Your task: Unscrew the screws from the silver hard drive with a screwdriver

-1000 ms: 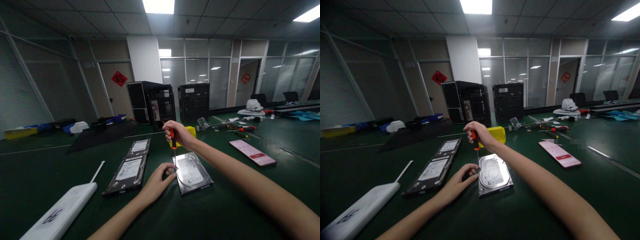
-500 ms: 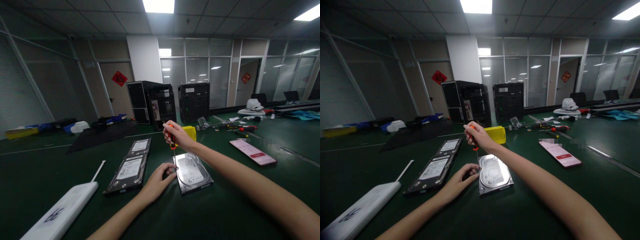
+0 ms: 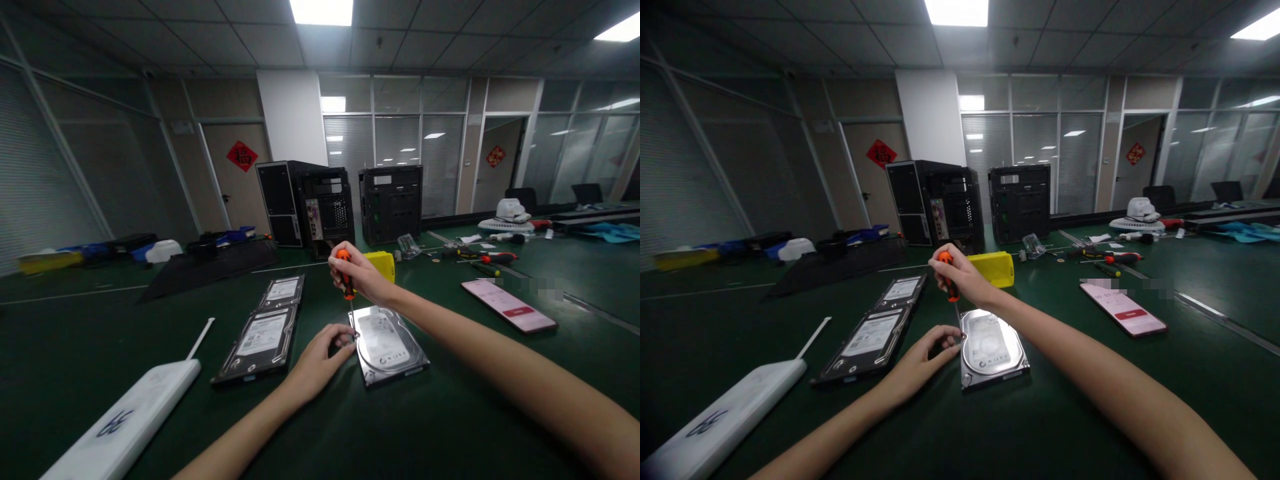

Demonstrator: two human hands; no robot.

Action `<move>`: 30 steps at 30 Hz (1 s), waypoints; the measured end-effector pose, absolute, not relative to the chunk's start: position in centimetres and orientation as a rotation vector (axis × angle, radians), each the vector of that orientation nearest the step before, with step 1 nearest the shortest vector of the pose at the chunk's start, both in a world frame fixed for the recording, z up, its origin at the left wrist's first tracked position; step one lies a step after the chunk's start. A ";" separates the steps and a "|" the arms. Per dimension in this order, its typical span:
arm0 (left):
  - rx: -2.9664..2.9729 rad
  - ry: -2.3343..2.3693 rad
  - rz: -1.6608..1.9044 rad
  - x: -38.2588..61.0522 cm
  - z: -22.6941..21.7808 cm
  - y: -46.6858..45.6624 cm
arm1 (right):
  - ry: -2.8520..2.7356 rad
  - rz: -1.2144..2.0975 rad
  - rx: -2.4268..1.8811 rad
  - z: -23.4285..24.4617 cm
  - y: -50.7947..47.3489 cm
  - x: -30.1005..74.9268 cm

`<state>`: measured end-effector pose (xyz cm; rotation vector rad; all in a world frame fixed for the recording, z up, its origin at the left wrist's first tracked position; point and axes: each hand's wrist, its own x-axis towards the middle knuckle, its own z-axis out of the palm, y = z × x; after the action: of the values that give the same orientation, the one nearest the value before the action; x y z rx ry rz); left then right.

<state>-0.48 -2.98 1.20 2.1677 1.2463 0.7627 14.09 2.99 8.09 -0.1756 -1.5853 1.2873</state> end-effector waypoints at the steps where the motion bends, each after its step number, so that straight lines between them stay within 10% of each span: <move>1: 2.170 1.247 0.762 -0.5 1.2 -3.0 | -1.593 1.285 -0.182 8.0 2.9 14.1; 30: 2.202 1.253 0.810 -0.3 1.3 -2.5 | -1.419 1.268 -0.223 7.4 2.7 14.0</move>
<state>-0.29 -2.48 1.28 2.2019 1.2526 0.8101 13.99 2.71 7.40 -0.2234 -1.4194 1.2678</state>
